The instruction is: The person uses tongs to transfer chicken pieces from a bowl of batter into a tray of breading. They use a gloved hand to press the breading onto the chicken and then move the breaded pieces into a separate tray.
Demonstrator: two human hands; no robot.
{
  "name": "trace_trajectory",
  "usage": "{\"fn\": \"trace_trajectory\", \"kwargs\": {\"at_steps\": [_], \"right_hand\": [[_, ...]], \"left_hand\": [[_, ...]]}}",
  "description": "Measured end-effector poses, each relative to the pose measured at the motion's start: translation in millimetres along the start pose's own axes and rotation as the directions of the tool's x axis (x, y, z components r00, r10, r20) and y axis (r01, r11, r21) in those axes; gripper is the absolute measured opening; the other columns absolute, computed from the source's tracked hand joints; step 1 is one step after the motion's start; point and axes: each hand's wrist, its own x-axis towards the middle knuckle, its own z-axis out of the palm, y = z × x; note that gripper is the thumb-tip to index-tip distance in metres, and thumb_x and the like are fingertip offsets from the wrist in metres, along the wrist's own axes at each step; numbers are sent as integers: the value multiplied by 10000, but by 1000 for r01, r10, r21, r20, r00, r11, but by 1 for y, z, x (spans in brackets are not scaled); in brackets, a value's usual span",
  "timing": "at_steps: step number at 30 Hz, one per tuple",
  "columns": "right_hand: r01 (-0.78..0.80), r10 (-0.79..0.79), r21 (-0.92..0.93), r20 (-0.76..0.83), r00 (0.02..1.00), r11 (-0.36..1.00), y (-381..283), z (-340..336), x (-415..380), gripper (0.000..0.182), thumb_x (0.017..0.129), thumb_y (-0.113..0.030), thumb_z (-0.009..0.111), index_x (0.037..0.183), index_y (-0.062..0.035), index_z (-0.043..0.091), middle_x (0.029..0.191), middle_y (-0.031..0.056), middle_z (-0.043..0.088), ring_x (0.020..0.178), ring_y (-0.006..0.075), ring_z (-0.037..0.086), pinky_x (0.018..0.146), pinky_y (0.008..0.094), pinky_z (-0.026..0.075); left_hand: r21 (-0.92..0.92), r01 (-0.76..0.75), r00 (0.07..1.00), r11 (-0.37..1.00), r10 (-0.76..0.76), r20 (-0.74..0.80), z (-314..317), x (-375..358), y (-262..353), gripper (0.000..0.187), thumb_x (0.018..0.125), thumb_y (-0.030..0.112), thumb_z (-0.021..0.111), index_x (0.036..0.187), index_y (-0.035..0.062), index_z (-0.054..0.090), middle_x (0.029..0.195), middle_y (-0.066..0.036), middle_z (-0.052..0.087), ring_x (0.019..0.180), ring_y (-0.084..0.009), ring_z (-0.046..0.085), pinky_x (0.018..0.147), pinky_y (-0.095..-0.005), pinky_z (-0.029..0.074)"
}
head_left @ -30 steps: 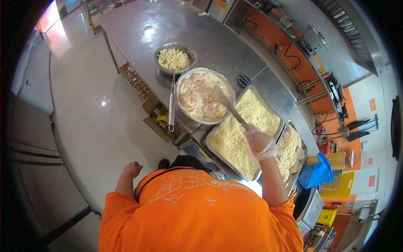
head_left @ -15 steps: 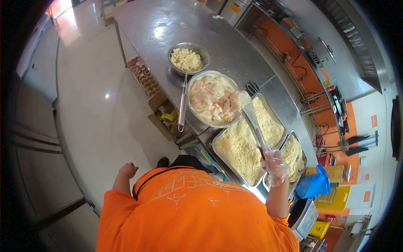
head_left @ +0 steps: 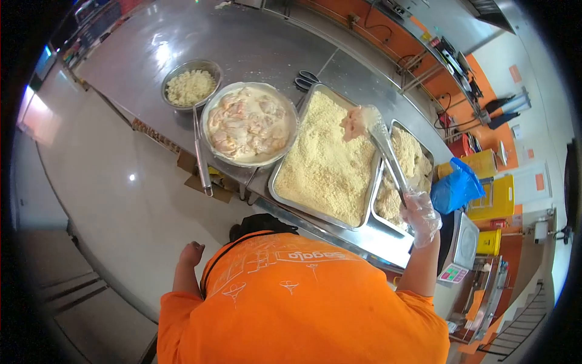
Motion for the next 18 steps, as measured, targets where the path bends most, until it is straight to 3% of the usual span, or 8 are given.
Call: {"fn": "trace_trajectory", "kwargs": {"at_steps": [1,6,7,11,13,16,17,18], "right_hand": [[156,-161,-187,-12,987,970,12,-3,1,236,817,-221,634,971,-56,567,721,-12,543,571,61,490,477,214,395],[-263,282,-122,177,943,957,-11,-3,24,280,844,-287,583,969,-36,574,756,34,565,622,102,512,550,238,416],[-64,91,-149,183,979,987,6,7,30,314,872,-331,525,998,-46,561,777,52,581,635,142,545,557,270,438],[69,34,-282,343,939,957,-3,40,44,352,904,-393,425,1142,-141,491,797,69,593,677,215,589,586,341,471],[396,-67,-661,464,883,637,-62,31,24,390,905,-427,392,1211,-191,439,802,82,593,717,245,607,606,366,481],[295,127,-740,455,881,605,-90,10,12,426,883,-442,419,1240,-210,400,781,85,581,729,238,617,559,362,480],[471,-135,-690,483,865,550,-82,-1,3,430,865,-448,448,1198,-178,422,741,78,596,664,235,617,513,364,473],[400,-113,-709,416,902,581,-79,-7,3,418,860,-443,459,1177,-170,438,731,77,602,646,239,615,509,366,473]], "left_hand": [[8,6,1000,1000,-6,12,-6,-3,6,398,842,370,508,1019,20,570,1076,-208,561,1018,-355,523,867,-422,417],[67,-24,1000,997,24,5,-6,17,-1,404,842,376,507,1042,29,557,1076,-203,562,1014,-358,523,861,-423,418],[83,-36,999,996,36,9,-7,19,0,404,843,376,505,1045,30,555,1077,-201,562,1012,-359,523,858,-423,418],[73,-70,997,995,71,-12,-14,14,11,390,850,374,499,1019,28,560,1052,-195,575,998,-356,530,844,-425,422],[85,-116,993,990,116,5,-7,21,2,383,853,372,495,998,25,565,1027,-199,583,986,-357,537,837,-427,424],[103,-82,997,991,81,15,-17,8,16,373,855,363,497,981,20,571,994,-207,594,967,-367,545,827,-426,429],[111,-80,997,991,77,29,-14,10,11,373,855,363,497,983,20,570,997,-209,593,968,-369,544,827,-426,429],[117,-77,996,990,73,43,-12,11,8,372,855,362,497,985,20,570,1001,-210,592,968,-372,543,828,-425,429]]}}
